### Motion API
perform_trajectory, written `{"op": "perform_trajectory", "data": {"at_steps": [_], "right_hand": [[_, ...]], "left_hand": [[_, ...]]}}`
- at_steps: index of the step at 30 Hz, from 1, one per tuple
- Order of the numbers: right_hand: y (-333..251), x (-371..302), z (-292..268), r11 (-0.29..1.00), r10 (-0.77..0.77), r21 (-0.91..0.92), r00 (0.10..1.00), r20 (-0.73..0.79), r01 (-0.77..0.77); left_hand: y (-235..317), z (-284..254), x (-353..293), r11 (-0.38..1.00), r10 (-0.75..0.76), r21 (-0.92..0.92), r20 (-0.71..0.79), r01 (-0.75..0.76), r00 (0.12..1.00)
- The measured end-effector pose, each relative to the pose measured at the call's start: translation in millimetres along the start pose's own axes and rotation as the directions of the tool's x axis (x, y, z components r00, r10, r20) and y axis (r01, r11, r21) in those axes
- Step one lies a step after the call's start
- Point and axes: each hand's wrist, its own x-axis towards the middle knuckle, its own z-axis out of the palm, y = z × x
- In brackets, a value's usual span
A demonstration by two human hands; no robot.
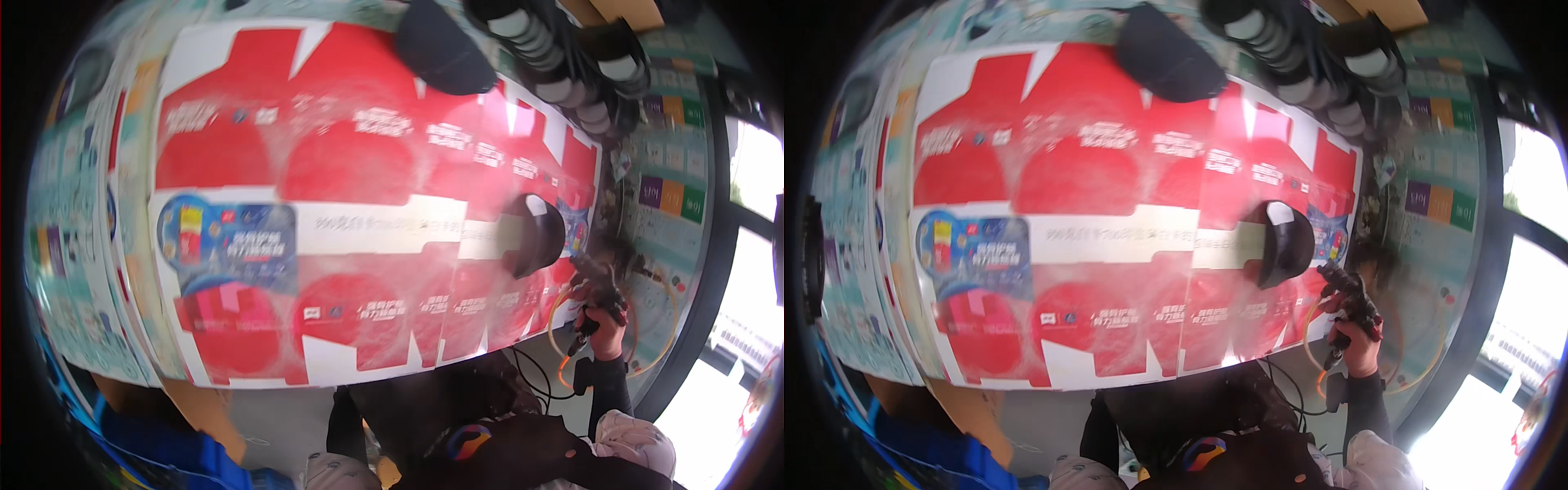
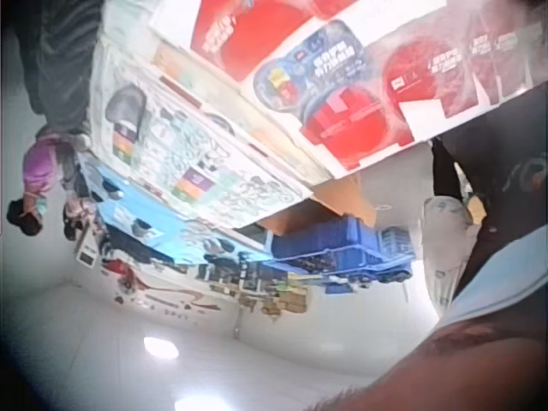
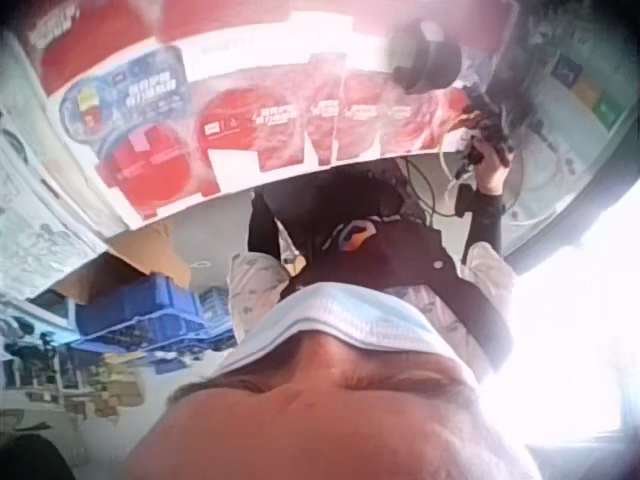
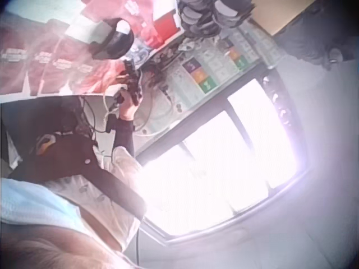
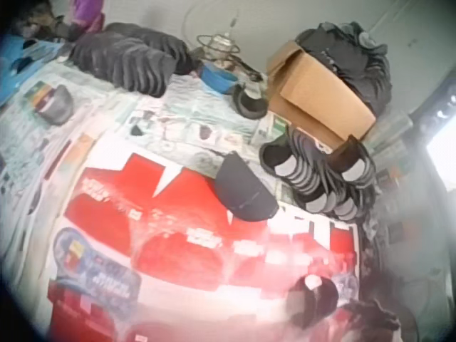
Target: Apply adhesive or sealant to shoe components using a specialized applicator tool in a factory setting.
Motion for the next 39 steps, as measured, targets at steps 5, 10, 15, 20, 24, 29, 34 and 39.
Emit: {"op": "perform_trajectory", "data": {"at_steps": [5,10,15,20,24,29,34,39], "right_hand": [[29,-12,-30,0.995,-0.103,-0.036,0.978,-0.18,0.098],[32,-34,-34,0.996,-0.071,0.029,0.928,-0.366,0.088],[56,-52,-30,0.978,-0.171,0.042,0.9,-0.402,0.204],[116,-87,-39,0.891,-0.379,0.083,0.83,-0.409,0.447],[167,-141,-60,0.83,-0.496,-0.008,0.731,-0.469,0.558],[170,-197,-83,0.772,-0.538,0.107,0.733,-0.417,0.627],[187,-230,-109,0.704,-0.601,0.15,0.695,-0.395,0.694],[191,-230,-111,0.674,-0.6,0.261,0.719,-0.352,0.691]], "left_hand": [[-14,-62,27,0.999,-0.014,-0.039,0.008,0.014,1.0],[-12,-134,61,0.986,-0.008,-0.169,-0.019,0.004,1.0],[-11,-214,100,0.92,0.019,-0.39,-0.055,-0.039,0.998],[-8,-307,116,0.723,0.138,-0.678,-0.049,-0.134,0.989],[-8,-305,92,0.761,0.469,-0.188,-0.502,-0.621,0.727],[26,-275,30,0.816,0.268,0.136,-0.951,-0.562,0.158],[121,-250,-71,0.651,0.399,0.267,-0.917,-0.711,0.022],[175,-218,-108,0.603,0.649,0.433,-0.755,-0.669,0.097]]}}
